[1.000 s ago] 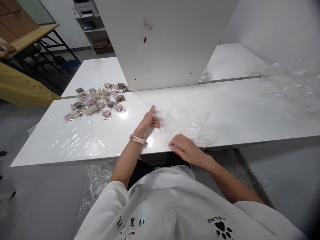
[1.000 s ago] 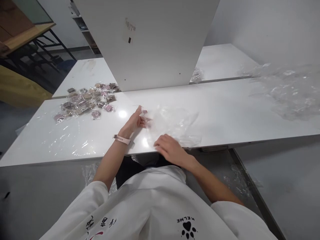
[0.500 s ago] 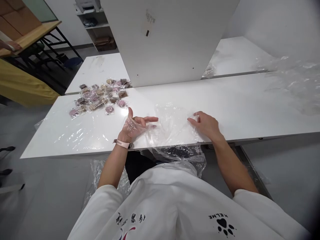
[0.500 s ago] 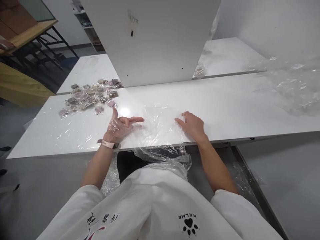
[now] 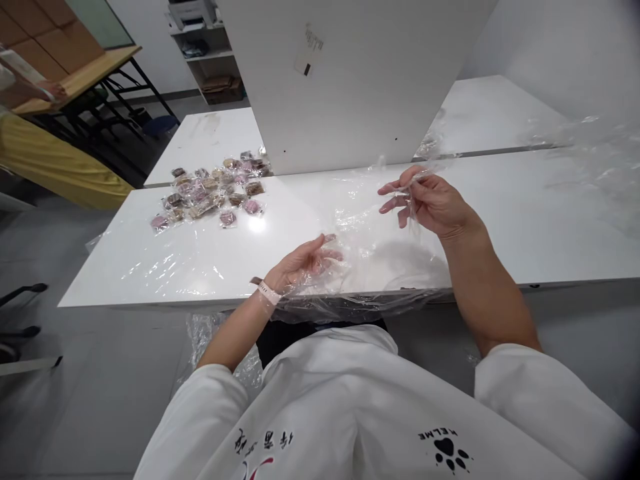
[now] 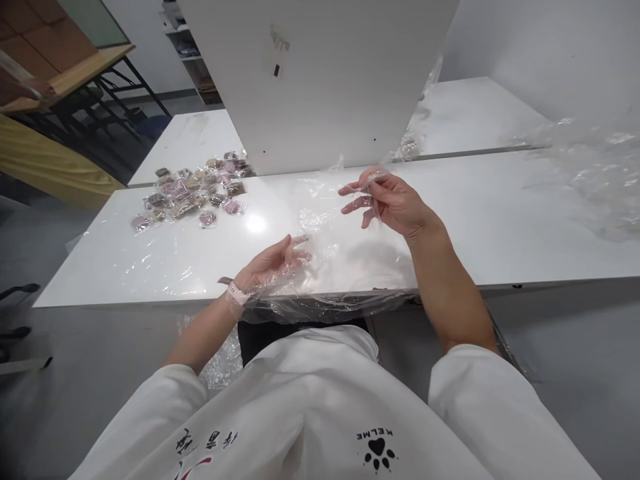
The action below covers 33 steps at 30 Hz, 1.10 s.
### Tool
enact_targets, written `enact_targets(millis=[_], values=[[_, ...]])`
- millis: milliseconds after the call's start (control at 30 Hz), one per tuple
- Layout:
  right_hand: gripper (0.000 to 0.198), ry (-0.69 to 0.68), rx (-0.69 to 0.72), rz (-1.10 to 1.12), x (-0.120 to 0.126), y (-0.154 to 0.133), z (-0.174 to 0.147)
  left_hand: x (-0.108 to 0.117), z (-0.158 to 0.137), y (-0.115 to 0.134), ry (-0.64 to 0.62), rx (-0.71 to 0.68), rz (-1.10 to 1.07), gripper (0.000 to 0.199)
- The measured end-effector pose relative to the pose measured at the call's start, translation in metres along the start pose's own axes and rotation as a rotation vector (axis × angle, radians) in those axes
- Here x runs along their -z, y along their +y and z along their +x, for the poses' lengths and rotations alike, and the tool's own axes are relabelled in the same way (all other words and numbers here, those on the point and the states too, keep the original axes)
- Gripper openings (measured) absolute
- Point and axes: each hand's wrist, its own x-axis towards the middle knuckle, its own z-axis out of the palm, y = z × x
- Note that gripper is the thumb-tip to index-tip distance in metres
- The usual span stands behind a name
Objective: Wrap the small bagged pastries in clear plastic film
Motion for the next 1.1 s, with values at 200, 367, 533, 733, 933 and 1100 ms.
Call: enact_targets(millis=[200, 367, 533, 733, 933, 1100], values=[[0.038, 0.289, -0.088, -0.29, 0.047, 0.011, 0.008, 0.035, -0.002, 0.032, 0.296, -0.367, 0.317, 0.021], [0.036, 0.444, -0.268, -0.765, 0.081, 0.041, 0.031, 0.068, 0.01, 0.062, 0.756, -0.587, 0.592, 0.017], [0.055, 0.562, -0.089, -1.353, 0.054, 0.045, 0.032, 0.091, 0.021, 0.072, 1.127, -0.551, 1.264, 0.032], [0.062, 0.038, -0.019, -1.304, 0.006, 0.096, 0.017, 0.125, 0.045, 0.069, 1.033, -0.218, 1.457, 0.068], [0.064, -0.007, -0.085, -1.35, 0.013, 0.129, 0.018, 0.133, 0.061, 0.064, 0.933, -0.343, 1.528, 0.035], [0.062, 0.03, -0.076, -1.344, 0.011, 0.126, 0.017, 0.134, 0.06, 0.065, 0.831, -0.523, 1.545, 0.029]])
